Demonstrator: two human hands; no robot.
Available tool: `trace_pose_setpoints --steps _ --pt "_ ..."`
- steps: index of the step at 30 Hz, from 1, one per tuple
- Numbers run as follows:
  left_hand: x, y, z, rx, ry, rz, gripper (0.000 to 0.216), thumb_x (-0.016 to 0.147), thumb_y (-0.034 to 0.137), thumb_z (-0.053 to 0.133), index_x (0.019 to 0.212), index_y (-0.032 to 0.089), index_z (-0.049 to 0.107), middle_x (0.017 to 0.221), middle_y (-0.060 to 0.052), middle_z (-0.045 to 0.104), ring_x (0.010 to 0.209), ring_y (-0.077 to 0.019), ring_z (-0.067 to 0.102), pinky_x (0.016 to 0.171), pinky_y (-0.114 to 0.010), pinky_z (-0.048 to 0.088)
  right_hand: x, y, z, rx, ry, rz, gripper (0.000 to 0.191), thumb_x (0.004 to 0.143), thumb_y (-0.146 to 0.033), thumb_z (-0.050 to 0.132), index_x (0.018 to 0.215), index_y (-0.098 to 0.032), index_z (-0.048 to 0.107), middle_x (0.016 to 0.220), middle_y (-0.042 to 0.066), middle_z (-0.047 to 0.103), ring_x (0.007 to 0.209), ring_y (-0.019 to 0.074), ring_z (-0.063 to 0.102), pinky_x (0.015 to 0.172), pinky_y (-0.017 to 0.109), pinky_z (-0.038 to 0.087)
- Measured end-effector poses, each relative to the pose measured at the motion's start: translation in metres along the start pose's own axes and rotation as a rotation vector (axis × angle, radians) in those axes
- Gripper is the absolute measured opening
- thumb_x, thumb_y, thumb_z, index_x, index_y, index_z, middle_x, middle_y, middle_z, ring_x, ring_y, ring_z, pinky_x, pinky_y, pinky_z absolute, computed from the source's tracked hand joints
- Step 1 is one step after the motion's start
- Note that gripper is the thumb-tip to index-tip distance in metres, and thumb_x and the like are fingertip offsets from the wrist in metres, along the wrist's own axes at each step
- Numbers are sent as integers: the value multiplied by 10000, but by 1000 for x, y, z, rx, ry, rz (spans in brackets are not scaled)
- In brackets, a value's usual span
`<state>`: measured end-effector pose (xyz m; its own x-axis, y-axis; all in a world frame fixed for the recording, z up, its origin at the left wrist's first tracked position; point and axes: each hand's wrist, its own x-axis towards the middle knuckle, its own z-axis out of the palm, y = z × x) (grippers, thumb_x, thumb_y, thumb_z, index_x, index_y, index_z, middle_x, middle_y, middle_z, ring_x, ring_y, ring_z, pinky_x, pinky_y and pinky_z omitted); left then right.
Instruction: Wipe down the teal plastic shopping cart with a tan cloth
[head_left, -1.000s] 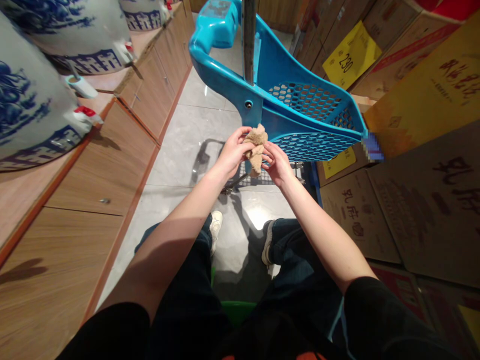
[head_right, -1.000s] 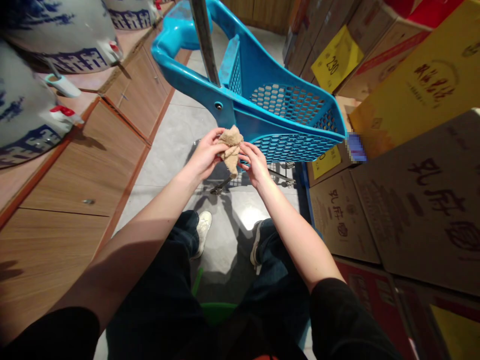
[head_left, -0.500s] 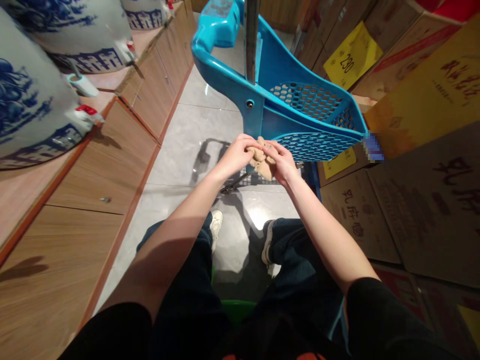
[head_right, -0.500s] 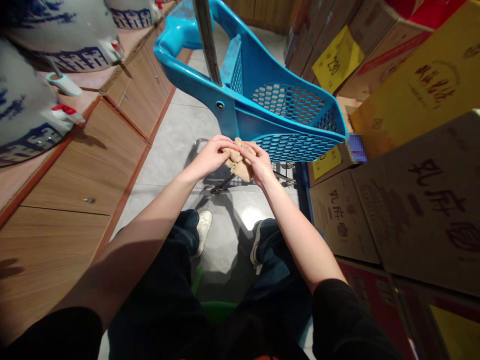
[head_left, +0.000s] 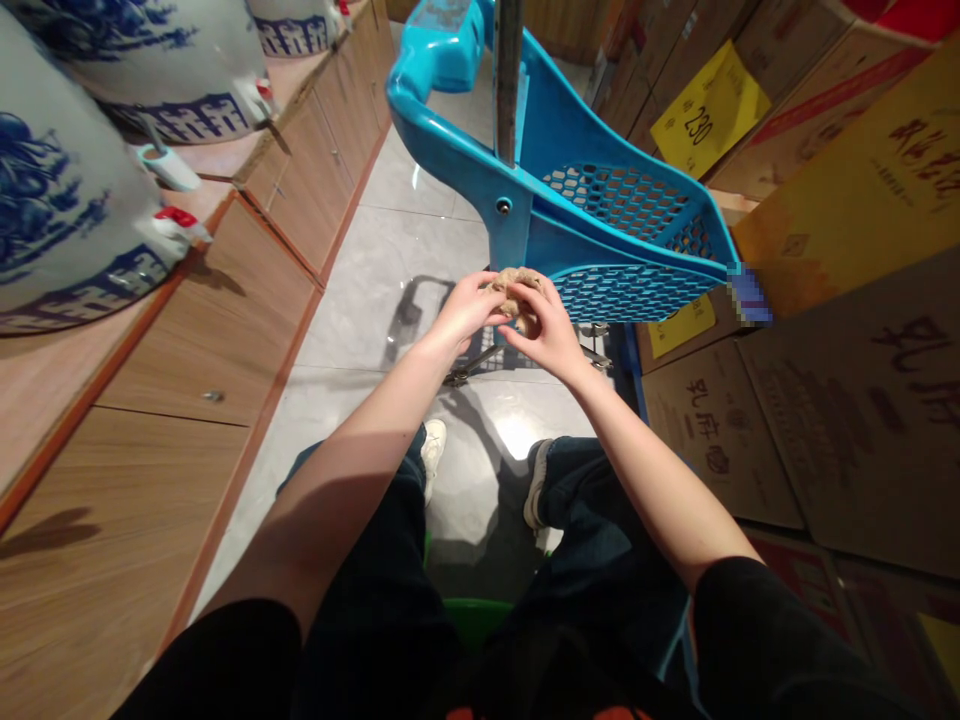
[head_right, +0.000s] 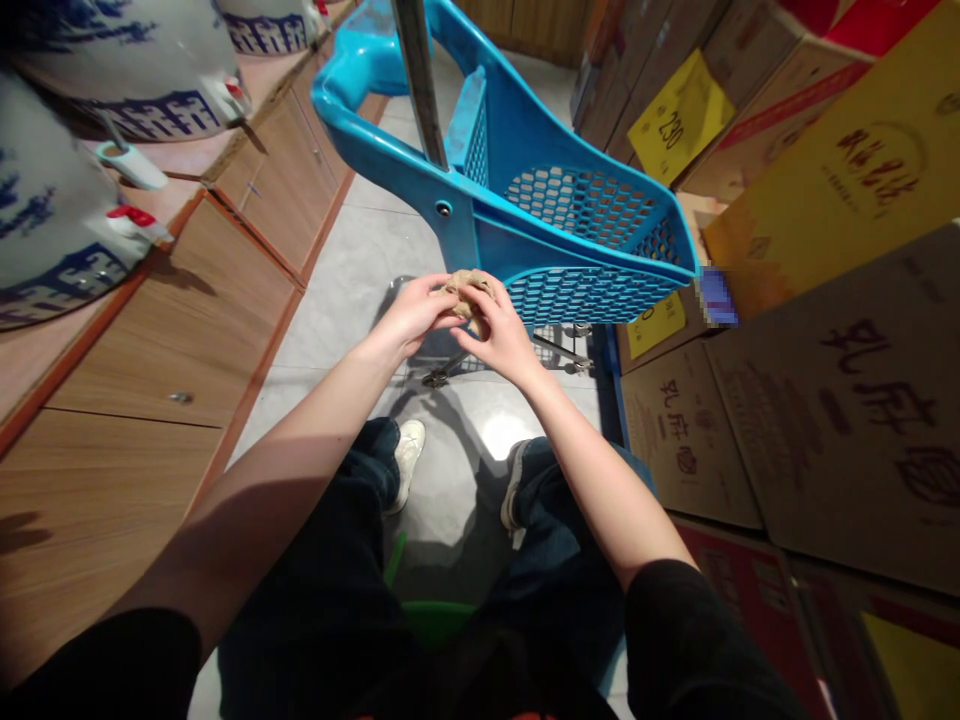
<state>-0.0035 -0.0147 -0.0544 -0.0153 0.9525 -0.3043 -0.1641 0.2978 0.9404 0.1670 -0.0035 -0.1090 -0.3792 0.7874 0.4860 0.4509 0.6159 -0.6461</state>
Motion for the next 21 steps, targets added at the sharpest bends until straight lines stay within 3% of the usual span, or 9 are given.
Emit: trace_pose_setpoints --steps 2,6,8,11,14,18,21 --pt "4 -1 -2 47 -47 -12 208 846 41 618 946 191 722 829 -11 764 739 -147 746 859 -317 645 0 3 5 -60 -38 -22 513 942 -382 775 1433 -241 722 1609 184 588 1542 363 548 1294 573 474" --pt "11 1 -11 275 -17 69 110 861 126 675 878 196 758 851 -38 788 877 -204 774 967 -354 625 7 11 8 -82 3 3 360 1051 -360 594 1369 -298 752 1514 122 671 1453 327 613 1259 543 517" --pt "17 1 -16 353 90 148 124 895 158 680 980 186 765 988 -72 818 997 -241 786 1039 -388 611 12 14 9 -77 45 28 315 1059 -395 602 1314 -318 770 1472 103 695 1441 322 610 1253 534 519" --pt "28 -3 -22 345 239 327 333 895 135 714 1223 185 694 1355 -123 774 1193 -261 766 1140 -423 575 11 19 15 -104 35 52 257 1055 -402 630 1242 -317 785 1463 95 692 1428 308 598 1215 494 540" --pt "38 -10 -21 244 120 456 469 888 90 720 1338 190 631 1536 -134 686 1429 -242 672 1224 -365 512 0 24 25 -258 -146 132 259 1066 -321 598 1229 -274 793 1461 122 686 1358 298 621 1094 424 582" --pt "41 -12 -17 163 3 441 401 940 116 696 1329 167 614 1414 -144 756 1329 -231 742 1192 -346 538 -15 31 28 -515 -472 271 336 1048 -234 578 1300 -228 800 1324 147 728 1160 282 691 897 335 578" --pt "38 -8 -16 166 11 440 320 953 80 655 1262 162 636 1331 -115 791 1281 -210 760 1172 -319 546 -12 32 22 -537 -445 257 333 1036 -236 602 1298 -236 808 1268 135 745 1062 269 707 806 310 548"
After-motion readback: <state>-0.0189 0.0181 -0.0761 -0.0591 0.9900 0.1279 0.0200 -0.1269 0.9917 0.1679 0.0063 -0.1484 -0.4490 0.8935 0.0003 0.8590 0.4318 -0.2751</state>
